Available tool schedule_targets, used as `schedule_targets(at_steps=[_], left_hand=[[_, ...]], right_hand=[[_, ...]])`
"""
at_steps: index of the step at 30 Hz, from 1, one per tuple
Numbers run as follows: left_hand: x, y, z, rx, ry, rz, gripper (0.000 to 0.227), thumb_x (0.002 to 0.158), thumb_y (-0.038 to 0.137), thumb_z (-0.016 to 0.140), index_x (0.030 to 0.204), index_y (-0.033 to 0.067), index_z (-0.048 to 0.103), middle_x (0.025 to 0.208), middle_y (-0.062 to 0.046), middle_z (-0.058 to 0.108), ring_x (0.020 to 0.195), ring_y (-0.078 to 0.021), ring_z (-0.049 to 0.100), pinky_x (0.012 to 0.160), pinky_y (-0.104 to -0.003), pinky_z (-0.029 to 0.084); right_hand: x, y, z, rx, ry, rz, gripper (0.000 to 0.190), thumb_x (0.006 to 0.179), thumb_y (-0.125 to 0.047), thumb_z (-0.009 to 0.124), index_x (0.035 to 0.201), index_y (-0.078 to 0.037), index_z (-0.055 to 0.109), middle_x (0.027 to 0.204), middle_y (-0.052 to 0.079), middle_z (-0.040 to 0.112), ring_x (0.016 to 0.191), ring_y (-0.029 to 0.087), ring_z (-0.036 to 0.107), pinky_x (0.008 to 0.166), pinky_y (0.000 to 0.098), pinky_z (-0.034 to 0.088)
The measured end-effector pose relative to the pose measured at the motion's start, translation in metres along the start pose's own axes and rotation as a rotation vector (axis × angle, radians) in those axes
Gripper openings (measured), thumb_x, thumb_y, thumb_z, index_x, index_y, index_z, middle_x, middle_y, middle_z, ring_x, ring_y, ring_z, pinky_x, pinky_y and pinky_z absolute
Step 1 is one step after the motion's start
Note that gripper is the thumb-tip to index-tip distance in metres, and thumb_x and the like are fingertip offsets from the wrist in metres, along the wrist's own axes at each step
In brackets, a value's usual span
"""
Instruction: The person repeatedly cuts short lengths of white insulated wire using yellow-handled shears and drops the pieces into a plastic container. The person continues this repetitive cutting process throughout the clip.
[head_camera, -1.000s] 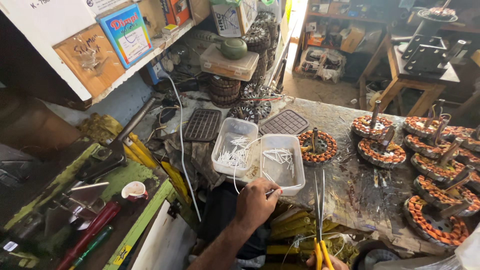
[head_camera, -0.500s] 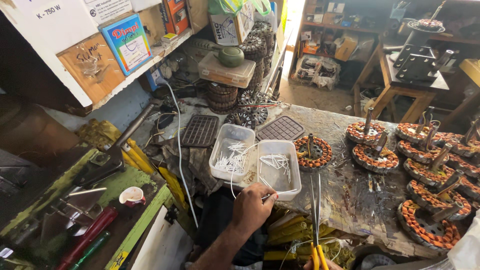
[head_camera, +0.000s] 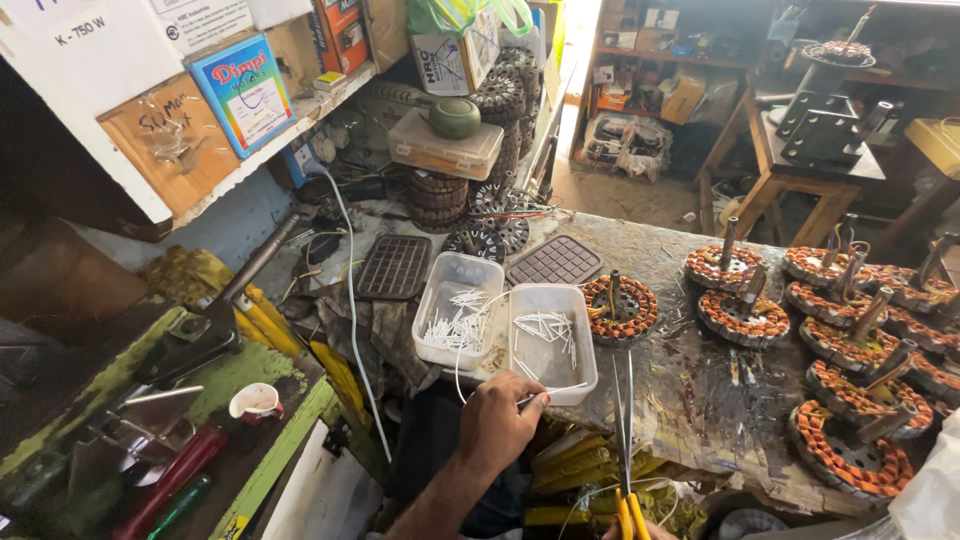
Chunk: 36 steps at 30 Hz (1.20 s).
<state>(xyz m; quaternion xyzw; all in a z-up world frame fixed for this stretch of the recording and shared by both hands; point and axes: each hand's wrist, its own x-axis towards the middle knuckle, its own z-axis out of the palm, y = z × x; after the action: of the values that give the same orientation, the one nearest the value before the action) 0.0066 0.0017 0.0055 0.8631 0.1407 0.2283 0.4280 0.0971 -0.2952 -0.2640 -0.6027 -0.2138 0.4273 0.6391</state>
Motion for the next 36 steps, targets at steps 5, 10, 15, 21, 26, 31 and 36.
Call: schedule_targets(at_steps=[5, 10, 15, 21, 26, 31, 36], left_hand=[[-0.001, -0.001, 0.001, 0.011, 0.013, 0.012, 0.013, 0.083, 0.019, 0.078, 0.089, 0.0078, 0.079, 0.089, -0.012, 0.075, 0.085, -0.0317, 0.073, 0.075, -0.041, 0.056], [-0.001, -0.002, 0.003, 0.012, 0.020, 0.017, 0.013, 0.082, 0.020, 0.078, 0.088, 0.0085, 0.079, 0.089, -0.012, 0.075, 0.086, -0.0319, 0.073, 0.075, -0.041, 0.056], [-0.001, -0.002, 0.003, 0.019, 0.014, 0.015, 0.013, 0.083, 0.020, 0.078, 0.088, 0.0093, 0.080, 0.089, -0.012, 0.075, 0.086, -0.0320, 0.073, 0.076, -0.041, 0.056], [0.000, 0.000, 0.002, 0.024, -0.003, -0.013, 0.013, 0.083, 0.021, 0.077, 0.089, 0.0101, 0.080, 0.090, -0.011, 0.075, 0.086, -0.0313, 0.073, 0.075, -0.041, 0.056], [0.001, -0.002, 0.000, 0.048, -0.034, -0.014, 0.015, 0.084, 0.021, 0.077, 0.091, 0.0086, 0.079, 0.090, -0.010, 0.076, 0.084, -0.0283, 0.075, 0.075, -0.039, 0.057], [0.000, -0.003, -0.001, 0.048, -0.039, -0.027, 0.015, 0.084, 0.021, 0.077, 0.091, 0.0082, 0.080, 0.091, -0.010, 0.076, 0.085, -0.0288, 0.074, 0.075, -0.039, 0.057], [0.000, -0.003, 0.001, 0.040, -0.011, 0.002, 0.014, 0.083, 0.020, 0.077, 0.090, 0.0073, 0.080, 0.091, -0.011, 0.076, 0.086, -0.0300, 0.074, 0.075, -0.040, 0.057]], right_hand=[[-0.001, 0.000, 0.002, 0.002, 0.009, 0.002, 0.055, 0.087, -0.034, 0.073, 0.119, 0.010, 0.067, 0.109, 0.019, 0.077, 0.105, 0.026, 0.075, 0.098, 0.0364, 0.053], [-0.002, 0.002, 0.001, 0.000, 0.015, 0.000, 0.054, 0.087, -0.033, 0.073, 0.119, 0.010, 0.067, 0.108, 0.019, 0.078, 0.104, 0.026, 0.076, 0.098, 0.0366, 0.054], [-0.004, 0.001, 0.000, 0.001, 0.023, 0.000, 0.053, 0.087, -0.033, 0.073, 0.119, 0.009, 0.067, 0.108, 0.019, 0.078, 0.104, 0.026, 0.076, 0.099, 0.0367, 0.054], [-0.009, -0.005, -0.001, -0.002, 0.028, -0.002, 0.053, 0.087, -0.032, 0.073, 0.119, 0.009, 0.068, 0.108, 0.019, 0.078, 0.104, 0.026, 0.077, 0.099, 0.0369, 0.054], [-0.002, 0.003, 0.002, 0.000, 0.025, 0.007, 0.052, 0.087, -0.032, 0.073, 0.120, 0.009, 0.068, 0.108, 0.019, 0.078, 0.103, 0.026, 0.077, 0.099, 0.0371, 0.055], [-0.003, 0.004, 0.000, -0.003, 0.031, 0.009, 0.051, 0.087, -0.031, 0.073, 0.120, 0.008, 0.068, 0.108, 0.019, 0.078, 0.103, 0.027, 0.077, 0.099, 0.0372, 0.055], [-0.005, 0.003, 0.001, -0.003, 0.036, 0.009, 0.051, 0.087, -0.031, 0.073, 0.120, 0.008, 0.068, 0.107, 0.019, 0.078, 0.103, 0.027, 0.078, 0.099, 0.0374, 0.055]])
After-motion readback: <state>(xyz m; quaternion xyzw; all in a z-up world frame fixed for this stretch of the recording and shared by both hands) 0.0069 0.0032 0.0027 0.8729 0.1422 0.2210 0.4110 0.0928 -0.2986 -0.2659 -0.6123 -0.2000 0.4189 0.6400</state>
